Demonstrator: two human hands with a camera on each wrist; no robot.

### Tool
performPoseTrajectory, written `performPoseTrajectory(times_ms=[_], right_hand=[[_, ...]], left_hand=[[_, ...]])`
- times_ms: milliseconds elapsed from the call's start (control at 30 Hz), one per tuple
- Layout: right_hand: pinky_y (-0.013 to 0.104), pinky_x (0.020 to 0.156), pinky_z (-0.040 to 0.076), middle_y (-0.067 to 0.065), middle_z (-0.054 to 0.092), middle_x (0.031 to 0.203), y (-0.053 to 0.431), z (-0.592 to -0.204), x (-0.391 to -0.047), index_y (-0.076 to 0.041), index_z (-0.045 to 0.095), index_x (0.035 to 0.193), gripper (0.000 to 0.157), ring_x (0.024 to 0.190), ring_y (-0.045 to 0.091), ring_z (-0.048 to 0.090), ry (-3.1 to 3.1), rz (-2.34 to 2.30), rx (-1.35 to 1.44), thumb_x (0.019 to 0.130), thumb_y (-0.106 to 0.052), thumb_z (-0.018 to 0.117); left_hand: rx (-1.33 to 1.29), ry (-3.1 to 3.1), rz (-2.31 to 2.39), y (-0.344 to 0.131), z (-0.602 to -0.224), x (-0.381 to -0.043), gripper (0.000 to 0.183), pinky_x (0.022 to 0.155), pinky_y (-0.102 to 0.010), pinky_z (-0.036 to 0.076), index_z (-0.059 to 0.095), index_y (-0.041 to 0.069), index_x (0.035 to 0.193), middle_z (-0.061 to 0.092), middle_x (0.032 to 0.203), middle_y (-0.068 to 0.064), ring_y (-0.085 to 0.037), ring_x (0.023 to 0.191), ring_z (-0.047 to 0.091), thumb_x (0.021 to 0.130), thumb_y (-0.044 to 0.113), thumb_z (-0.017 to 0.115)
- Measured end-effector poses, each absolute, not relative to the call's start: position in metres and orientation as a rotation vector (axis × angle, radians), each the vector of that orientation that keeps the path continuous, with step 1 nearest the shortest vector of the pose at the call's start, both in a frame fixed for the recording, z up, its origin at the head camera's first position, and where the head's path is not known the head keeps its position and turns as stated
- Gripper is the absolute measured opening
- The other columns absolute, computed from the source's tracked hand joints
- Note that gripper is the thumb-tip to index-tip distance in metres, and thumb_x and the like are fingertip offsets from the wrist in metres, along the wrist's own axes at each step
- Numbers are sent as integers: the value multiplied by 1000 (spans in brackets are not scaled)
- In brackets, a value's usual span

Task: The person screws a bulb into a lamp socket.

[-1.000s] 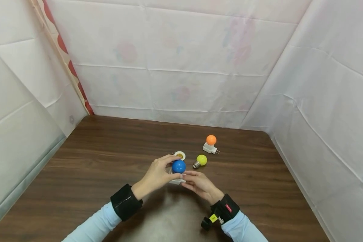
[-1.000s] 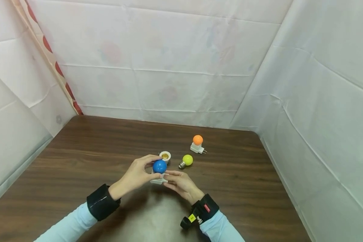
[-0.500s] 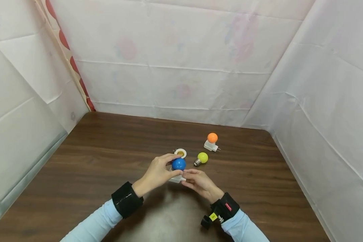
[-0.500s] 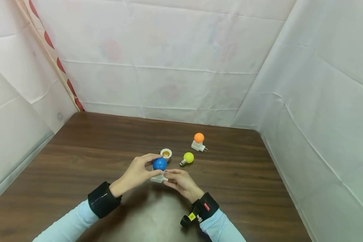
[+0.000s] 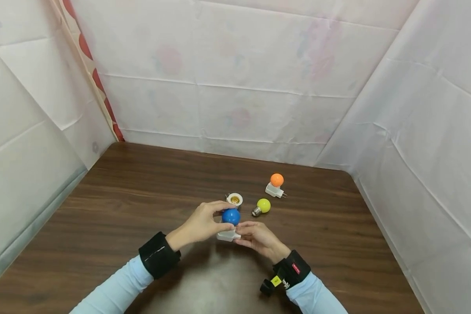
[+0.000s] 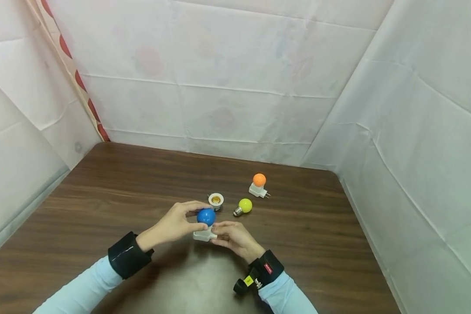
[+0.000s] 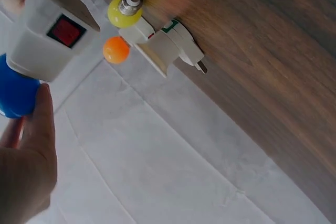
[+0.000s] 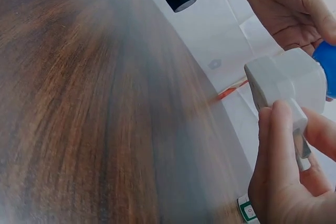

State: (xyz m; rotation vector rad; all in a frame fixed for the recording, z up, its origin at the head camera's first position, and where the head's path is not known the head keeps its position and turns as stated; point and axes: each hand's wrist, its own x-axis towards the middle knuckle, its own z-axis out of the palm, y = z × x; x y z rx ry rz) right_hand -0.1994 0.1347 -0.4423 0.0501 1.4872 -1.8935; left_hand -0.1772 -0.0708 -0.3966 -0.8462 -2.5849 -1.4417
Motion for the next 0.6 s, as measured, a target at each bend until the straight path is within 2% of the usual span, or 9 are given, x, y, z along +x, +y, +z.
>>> performPoseTrajectory(times_ms=[133, 367, 600], right_hand=[[27, 75, 55, 0, 63, 82, 135, -445, -200, -12, 68, 83, 13, 75, 11, 62, 1462, -1883, 44, 87, -4, 59], [27, 76, 55, 0, 63, 83, 133, -447, -200, -13, 68, 82, 14, 75, 10, 63, 1445, -1889, 43, 87, -4, 58], [27, 79, 54, 1, 65, 89, 132, -446, -198, -8, 67, 96, 11, 81, 11, 63, 1467, -1927, 85, 88, -8, 59]], left_hand=[[-933, -2615, -1443, -75, -396, -181, 47, 84, -31, 52, 59, 3, 119, 61, 116, -11, -20, 100, 61, 77, 19, 73], [-1010, -2631, -1439, -79, -395, -185, 48, 85, -33, 52, 58, 2, 119, 62, 115, -8, -18, 100, 60, 78, 23, 72], [-910, -2622, -1431, -74, -399, -184, 51, 88, -31, 50, 55, 3, 123, 57, 120, -11, -22, 104, 59, 77, 18, 74]])
